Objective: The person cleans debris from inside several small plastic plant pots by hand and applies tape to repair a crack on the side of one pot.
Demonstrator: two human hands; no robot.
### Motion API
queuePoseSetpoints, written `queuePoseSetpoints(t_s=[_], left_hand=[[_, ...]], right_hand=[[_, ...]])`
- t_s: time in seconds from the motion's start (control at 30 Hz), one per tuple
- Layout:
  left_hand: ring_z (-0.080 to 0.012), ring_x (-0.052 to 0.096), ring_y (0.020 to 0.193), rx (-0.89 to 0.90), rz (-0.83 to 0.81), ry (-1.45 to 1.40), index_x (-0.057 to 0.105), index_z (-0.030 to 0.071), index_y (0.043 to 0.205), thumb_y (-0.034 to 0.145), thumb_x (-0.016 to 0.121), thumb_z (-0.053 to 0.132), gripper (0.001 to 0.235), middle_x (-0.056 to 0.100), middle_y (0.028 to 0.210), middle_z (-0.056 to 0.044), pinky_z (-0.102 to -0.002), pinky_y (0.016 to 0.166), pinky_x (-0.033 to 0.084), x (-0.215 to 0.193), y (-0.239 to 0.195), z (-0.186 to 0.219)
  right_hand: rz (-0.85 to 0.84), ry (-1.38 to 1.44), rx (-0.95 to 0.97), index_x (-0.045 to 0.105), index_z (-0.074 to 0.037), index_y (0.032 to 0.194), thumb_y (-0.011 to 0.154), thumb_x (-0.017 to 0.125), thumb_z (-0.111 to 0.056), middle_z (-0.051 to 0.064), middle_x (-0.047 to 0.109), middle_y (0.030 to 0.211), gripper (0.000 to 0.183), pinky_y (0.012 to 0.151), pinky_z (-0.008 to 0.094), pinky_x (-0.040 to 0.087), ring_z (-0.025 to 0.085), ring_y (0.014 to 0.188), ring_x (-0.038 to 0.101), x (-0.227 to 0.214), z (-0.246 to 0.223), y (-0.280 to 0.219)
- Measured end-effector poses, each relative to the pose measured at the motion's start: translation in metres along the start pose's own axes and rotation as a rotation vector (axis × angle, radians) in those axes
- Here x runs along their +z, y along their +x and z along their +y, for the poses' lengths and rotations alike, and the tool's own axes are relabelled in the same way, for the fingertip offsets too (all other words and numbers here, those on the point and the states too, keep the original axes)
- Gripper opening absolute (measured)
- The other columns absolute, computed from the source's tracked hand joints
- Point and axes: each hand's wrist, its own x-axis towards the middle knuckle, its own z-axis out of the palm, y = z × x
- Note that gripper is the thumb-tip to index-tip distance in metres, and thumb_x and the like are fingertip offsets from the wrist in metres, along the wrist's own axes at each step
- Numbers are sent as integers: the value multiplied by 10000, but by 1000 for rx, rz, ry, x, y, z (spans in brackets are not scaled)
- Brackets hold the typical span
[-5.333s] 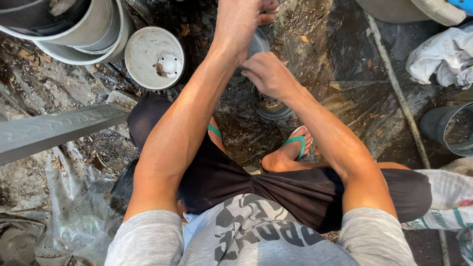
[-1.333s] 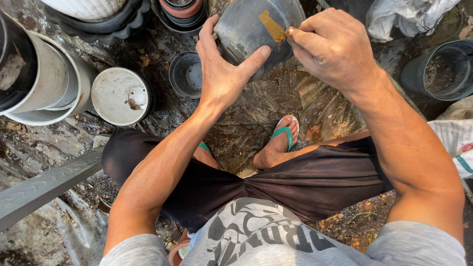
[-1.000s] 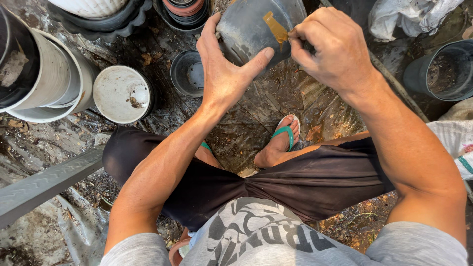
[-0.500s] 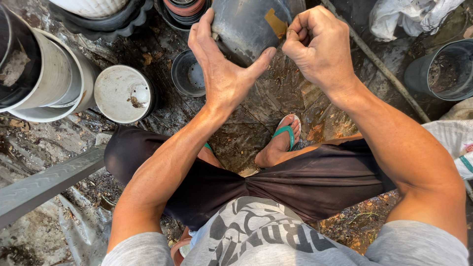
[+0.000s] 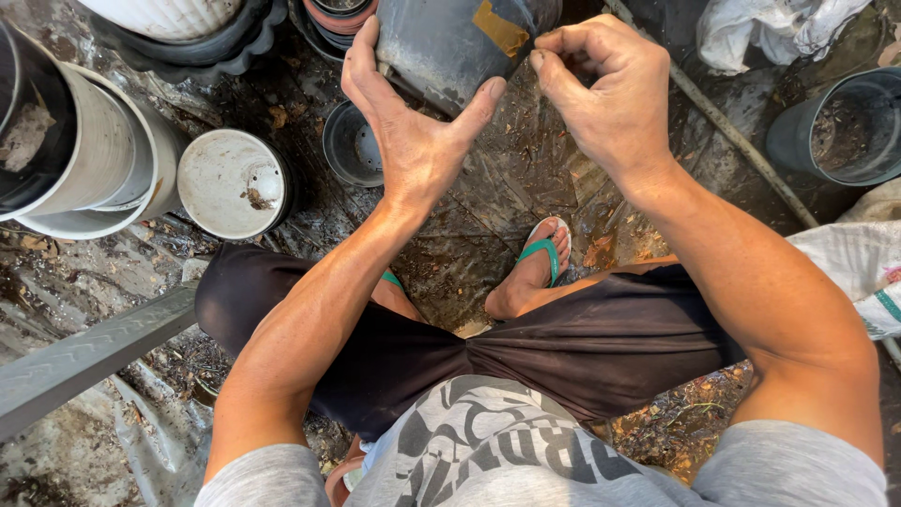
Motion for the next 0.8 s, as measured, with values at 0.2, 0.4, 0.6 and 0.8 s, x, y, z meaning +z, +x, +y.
queuePoseSetpoints(t_s=[0.2, 0.4, 0.6, 0.8], left_hand=[[-331, 175, 1474, 8, -2, 12, 84, 53, 1540, 890, 981, 445, 1174, 167, 1493, -171, -500, 1260, 312, 2, -4, 3], [-347, 134, 1464, 36, -27, 1, 34, 67, 1537, 885, 981, 457, 1214, 138, 1475, -173, -540, 1234, 314, 3, -8, 0], [-343, 120, 1460, 70, 0, 25, 46, 88, 1573, 866, 995, 455, 1238, 141, 1471, -164, -545, 1229, 299, 2, -6, 1], [-312, 113, 1477, 138, 71, 47, 52, 130, 1595, 840, 1036, 438, 1279, 122, 1500, -145, -522, 1265, 275, 0, -4, 0]], right_hand=[[53, -2, -35, 755, 48, 1158, 1069, 730, 24, 92, 735, 1088, 95, 789, 241, 602, 112, 920, 731, 2, 0, 0], [97, -160, -138, 727, 55, 1014, 1020, 715, 62, 96, 742, 1041, 15, 828, 272, 605, 139, 915, 731, 9, 4, 3], [92, -236, -232, 647, 20, 940, 1028, 700, 66, 63, 657, 920, 113, 725, 264, 559, 132, 815, 643, 16, 12, 7], [102, -139, -159, 619, 21, 951, 1038, 676, 62, 46, 605, 914, 112, 697, 238, 544, 99, 780, 601, 24, 15, 8]])
